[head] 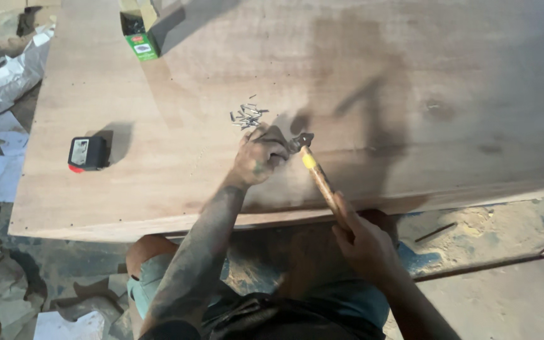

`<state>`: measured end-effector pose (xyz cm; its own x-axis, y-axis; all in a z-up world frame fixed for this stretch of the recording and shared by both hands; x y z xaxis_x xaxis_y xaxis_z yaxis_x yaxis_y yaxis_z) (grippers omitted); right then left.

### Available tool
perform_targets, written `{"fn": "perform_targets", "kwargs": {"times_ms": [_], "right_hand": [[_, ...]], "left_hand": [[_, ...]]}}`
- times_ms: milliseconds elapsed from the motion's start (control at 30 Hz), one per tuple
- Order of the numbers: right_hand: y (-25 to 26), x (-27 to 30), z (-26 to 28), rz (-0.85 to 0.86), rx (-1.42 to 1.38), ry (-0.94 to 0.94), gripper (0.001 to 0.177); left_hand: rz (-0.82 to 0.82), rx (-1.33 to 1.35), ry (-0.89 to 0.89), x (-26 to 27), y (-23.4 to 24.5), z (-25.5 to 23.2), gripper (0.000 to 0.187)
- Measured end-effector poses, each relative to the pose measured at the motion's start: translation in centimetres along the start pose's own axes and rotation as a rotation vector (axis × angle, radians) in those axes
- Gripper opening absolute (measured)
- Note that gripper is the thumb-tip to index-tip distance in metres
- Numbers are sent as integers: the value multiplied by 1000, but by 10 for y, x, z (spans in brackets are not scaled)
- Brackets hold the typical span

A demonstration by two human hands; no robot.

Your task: The person hammers nails into a large sheet of plywood using a hammer. They repeatedly pick up nails from a pile and drive them into the wood surface.

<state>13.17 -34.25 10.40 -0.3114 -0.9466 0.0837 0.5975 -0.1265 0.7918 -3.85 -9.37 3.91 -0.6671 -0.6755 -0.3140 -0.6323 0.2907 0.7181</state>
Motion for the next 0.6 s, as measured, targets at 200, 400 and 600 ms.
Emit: {"fn": "perform_targets", "kwargs": {"times_ms": [200, 400, 600], "right_hand": [[11, -3, 8, -36, 6, 149, 69], [27, 19, 7, -457, -2, 501, 56], [17, -11, 1, -171, 150, 279, 57]], "left_hand": [[-89, -12, -81, -8, 7, -3, 20], [47, 673, 180, -20, 8, 34, 44], [-611, -413, -227, -68, 35, 47, 59]]}}
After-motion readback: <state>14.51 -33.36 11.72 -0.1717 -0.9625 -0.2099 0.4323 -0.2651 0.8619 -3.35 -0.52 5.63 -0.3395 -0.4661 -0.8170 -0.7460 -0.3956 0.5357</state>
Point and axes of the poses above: each hand's wrist, its own x-axis away from the middle knuckle, its own y-axis out of the back of the hand, z = x × y, the point moved 2 cm from there along -x, towards the middle knuckle, and after that the axes turned 3 degrees about -z, right-handed, at the moved point
